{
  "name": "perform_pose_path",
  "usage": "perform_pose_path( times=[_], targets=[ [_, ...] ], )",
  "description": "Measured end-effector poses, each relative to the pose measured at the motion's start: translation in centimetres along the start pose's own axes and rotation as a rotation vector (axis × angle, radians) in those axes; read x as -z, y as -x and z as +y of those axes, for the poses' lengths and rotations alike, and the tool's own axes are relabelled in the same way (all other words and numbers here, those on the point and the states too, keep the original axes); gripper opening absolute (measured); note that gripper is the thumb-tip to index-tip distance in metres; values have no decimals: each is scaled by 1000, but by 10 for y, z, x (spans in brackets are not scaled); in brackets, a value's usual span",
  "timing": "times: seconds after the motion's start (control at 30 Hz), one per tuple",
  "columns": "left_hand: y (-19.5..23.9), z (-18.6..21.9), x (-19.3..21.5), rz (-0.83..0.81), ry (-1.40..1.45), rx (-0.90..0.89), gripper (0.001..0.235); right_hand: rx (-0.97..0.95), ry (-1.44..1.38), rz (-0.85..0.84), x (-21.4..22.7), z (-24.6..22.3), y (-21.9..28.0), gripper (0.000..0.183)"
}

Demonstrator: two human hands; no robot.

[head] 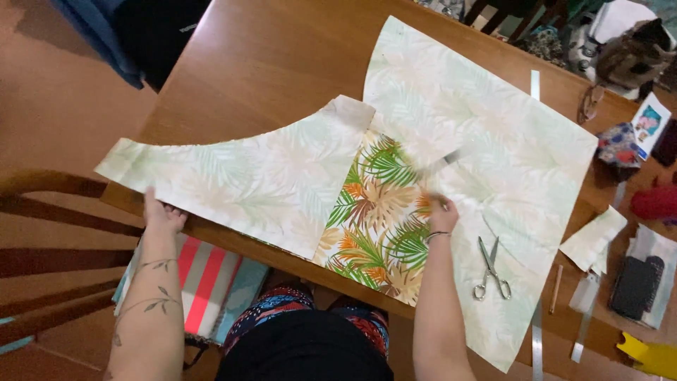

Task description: Cutting out pattern pieces from a floral patterned fabric using scissors on a large wooden table.

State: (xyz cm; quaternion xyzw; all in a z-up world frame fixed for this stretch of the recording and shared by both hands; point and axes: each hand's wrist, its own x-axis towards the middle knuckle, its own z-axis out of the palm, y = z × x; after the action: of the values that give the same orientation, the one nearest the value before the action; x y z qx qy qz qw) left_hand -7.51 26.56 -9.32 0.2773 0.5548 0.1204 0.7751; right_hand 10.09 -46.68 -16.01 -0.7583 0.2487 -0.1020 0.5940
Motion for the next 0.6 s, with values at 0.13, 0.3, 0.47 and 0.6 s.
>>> perform_pose_path(
  times=[0.13,0.3,0.47,0.6],
  targets=[
    [-12,-5,8,18,-46,-71,68,-177,397,35,4,-47,7,59],
    [-43,-25,16,195,-98,-291,61,186,737,294,-16,-121,56,65],
    [33,-40,-55,547,-649,-729,71,644,700,26,-79,-178,81,39],
    [132,-64,-123,409,-1191,-872,75,640,700,-254,-143,-160,54,29]
  ],
)
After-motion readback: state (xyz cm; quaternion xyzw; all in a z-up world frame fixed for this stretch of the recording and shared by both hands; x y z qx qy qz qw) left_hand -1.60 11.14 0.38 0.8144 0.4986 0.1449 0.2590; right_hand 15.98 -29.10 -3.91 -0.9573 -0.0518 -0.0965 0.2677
